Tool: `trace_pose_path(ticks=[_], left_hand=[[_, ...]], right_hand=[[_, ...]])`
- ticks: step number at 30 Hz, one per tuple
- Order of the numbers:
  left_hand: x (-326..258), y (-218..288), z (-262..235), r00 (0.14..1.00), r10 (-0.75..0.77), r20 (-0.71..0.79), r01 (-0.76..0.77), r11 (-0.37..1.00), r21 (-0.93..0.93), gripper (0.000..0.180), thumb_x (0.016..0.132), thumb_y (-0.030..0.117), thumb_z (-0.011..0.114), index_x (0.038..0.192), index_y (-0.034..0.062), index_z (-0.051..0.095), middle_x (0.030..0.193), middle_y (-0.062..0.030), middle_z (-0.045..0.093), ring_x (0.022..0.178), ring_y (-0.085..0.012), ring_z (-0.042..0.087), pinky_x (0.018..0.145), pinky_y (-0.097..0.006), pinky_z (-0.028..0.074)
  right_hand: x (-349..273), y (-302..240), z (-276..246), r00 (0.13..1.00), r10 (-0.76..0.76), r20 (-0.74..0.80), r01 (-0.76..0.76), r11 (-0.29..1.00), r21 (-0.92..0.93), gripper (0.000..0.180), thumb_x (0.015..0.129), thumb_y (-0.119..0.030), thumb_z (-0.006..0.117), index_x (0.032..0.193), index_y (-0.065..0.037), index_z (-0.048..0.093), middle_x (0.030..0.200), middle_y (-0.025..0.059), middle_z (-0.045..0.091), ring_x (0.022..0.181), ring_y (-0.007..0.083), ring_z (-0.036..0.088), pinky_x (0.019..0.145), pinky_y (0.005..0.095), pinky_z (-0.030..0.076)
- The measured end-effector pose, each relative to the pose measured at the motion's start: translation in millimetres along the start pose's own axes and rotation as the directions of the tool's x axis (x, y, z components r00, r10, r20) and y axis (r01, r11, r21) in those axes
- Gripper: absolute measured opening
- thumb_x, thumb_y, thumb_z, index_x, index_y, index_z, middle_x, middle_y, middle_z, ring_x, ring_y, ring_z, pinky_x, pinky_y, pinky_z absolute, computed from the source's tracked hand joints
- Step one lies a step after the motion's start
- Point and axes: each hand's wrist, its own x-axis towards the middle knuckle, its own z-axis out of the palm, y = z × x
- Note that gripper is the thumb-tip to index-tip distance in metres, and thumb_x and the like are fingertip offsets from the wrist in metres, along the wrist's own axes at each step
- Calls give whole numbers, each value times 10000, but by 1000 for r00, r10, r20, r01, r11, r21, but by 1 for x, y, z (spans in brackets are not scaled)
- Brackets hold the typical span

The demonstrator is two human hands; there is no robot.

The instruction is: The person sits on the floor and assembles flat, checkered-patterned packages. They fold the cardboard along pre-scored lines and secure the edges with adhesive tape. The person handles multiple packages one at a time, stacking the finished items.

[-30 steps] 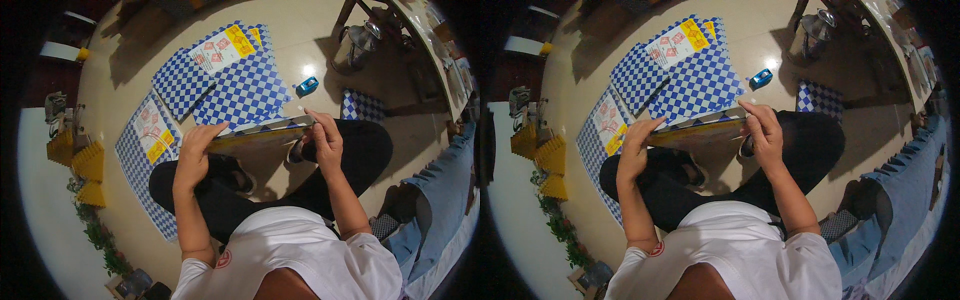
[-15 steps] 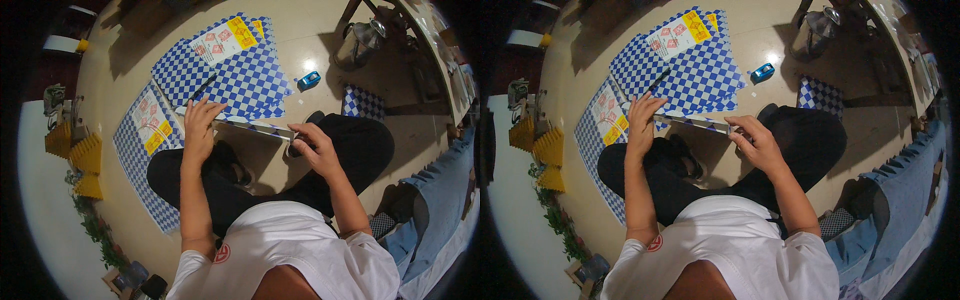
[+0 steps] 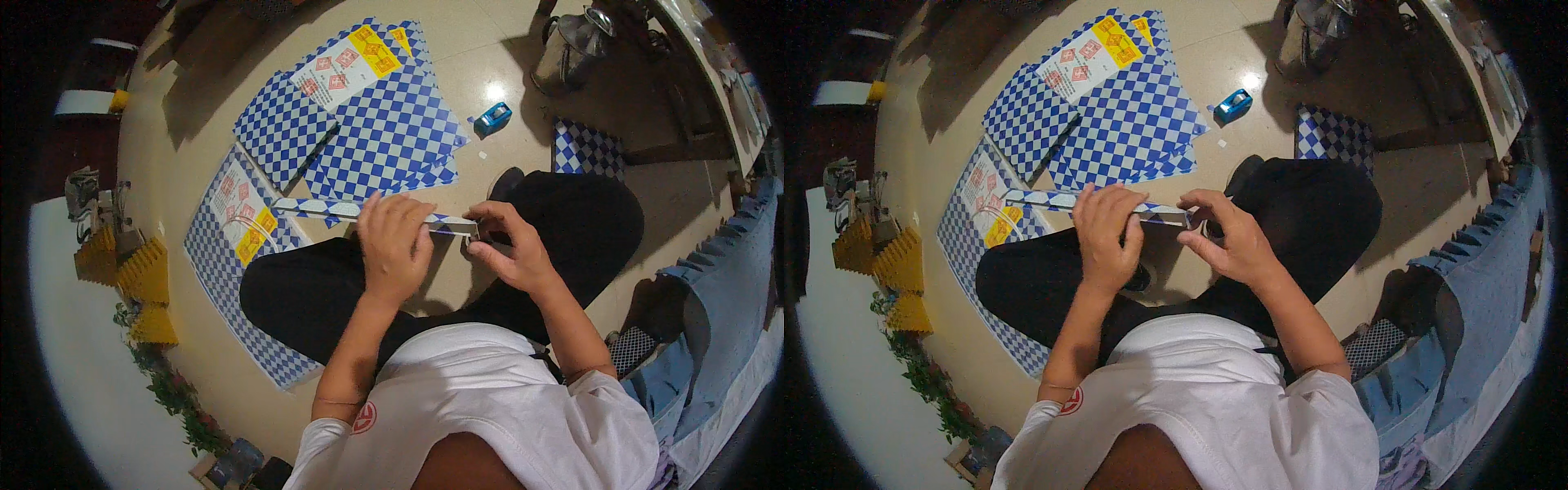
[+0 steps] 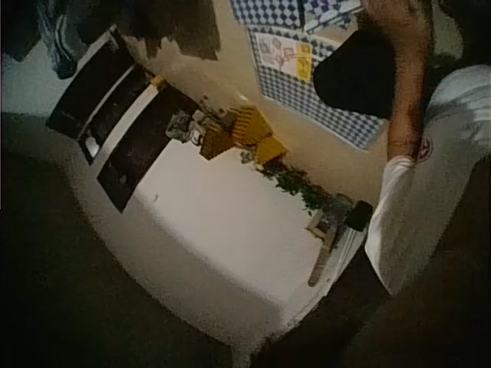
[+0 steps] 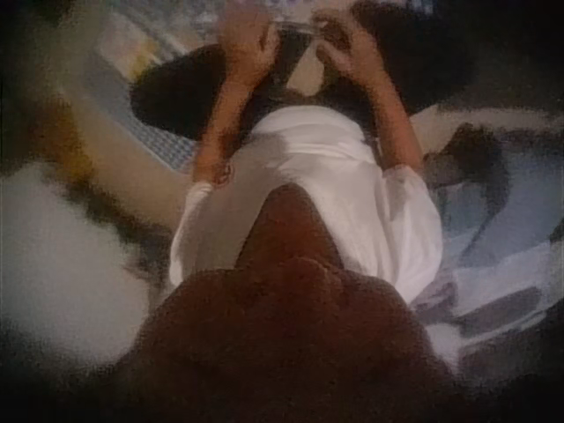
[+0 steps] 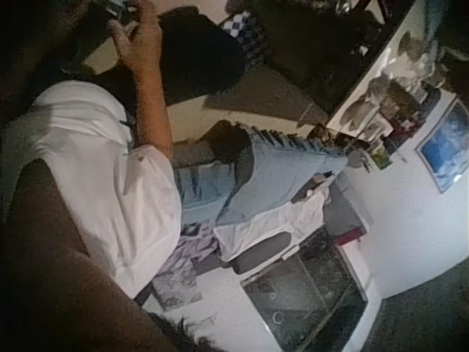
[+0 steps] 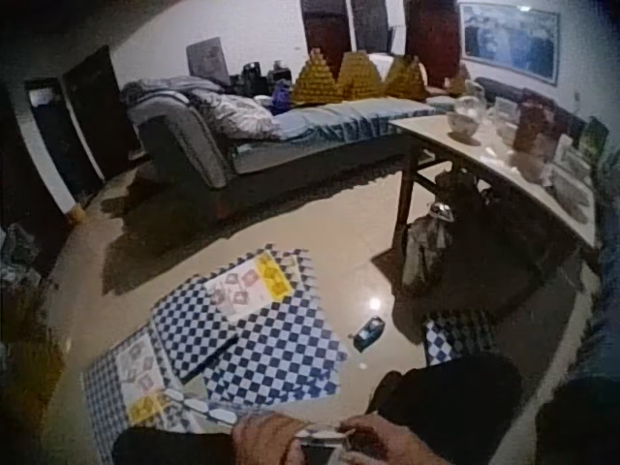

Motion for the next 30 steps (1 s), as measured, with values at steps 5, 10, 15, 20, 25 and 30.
trace_pose_path(ticks=[5, 10, 15, 20, 25, 30], left_hand=[[-1, 22, 16, 999, 14, -33, -15, 999, -41, 271, 819, 58, 661, 1084, 101, 696, 1070, -65, 668, 1124, -258, 591, 1107, -484, 301], [3, 26, 24, 998, 18, -62, -21, 998, -56, 225, 822, 77, 698, 1043, 113, 718, 1046, -41, 681, 1114, -240, 598, 1106, -473, 301], [7, 30, 26, 997, 5, -81, -12, 997, -81, 176, 815, 102, 732, 990, 118, 728, 1009, -18, 700, 1104, -226, 607, 1110, -461, 291], [11, 32, 29, 994, 7, -110, -20, 993, -113, 153, 803, 86, 742, 952, 111, 723, 984, -20, 710, 1084, -224, 623, 1103, -458, 298], [14, 29, 32, 992, 22, -126, -36, 993, -115, 150, 780, 65, 748, 922, 104, 719, 965, -17, 716, 1066, -224, 636, 1093, -452, 308], [15, 26, 32, 990, 42, -134, -58, 992, -113, 163, 763, 65, 758, 916, 108, 722, 957, -4, 721, 1064, -221, 642, 1090, -445, 309]], right_hand=[[-6, 14, 7, 992, -99, -83, 100, 995, -2, 281, 870, -87, 724, 1125, -36, 617, 995, 103, 682, 864, 215, 687, 767, 299, 531], [-4, 11, 11, 983, -81, -166, 90, 995, 45, 252, 880, -65, 705, 1114, -20, 624, 958, 121, 684, 815, 204, 694, 721, 284, 535], [0, 13, 14, 962, -143, -231, 144, 990, -11, 207, 883, -42, 683, 1082, -16, 634, 931, 122, 694, 769, 198, 697, 678, 283, 535], [4, 2, 17, 956, -121, -267, 91, 988, -122, 165, 857, -47, 687, 1009, -36, 625, 910, 105, 685, 702, 202, 682, 617, 296, 529], [13, -24, 16, 954, -124, -273, 25, 940, -339, 132, 828, -68, 686, 916, -44, 590, 850, 85, 632, 625, 230, 643, 571, 323, 513], [15, -22, 22, 950, -69, -306, -26, 955, -295, 121, 828, -57, 668, 891, -37, 567, 837, 91, 610, 620, 242, 635, 565, 329, 504]])
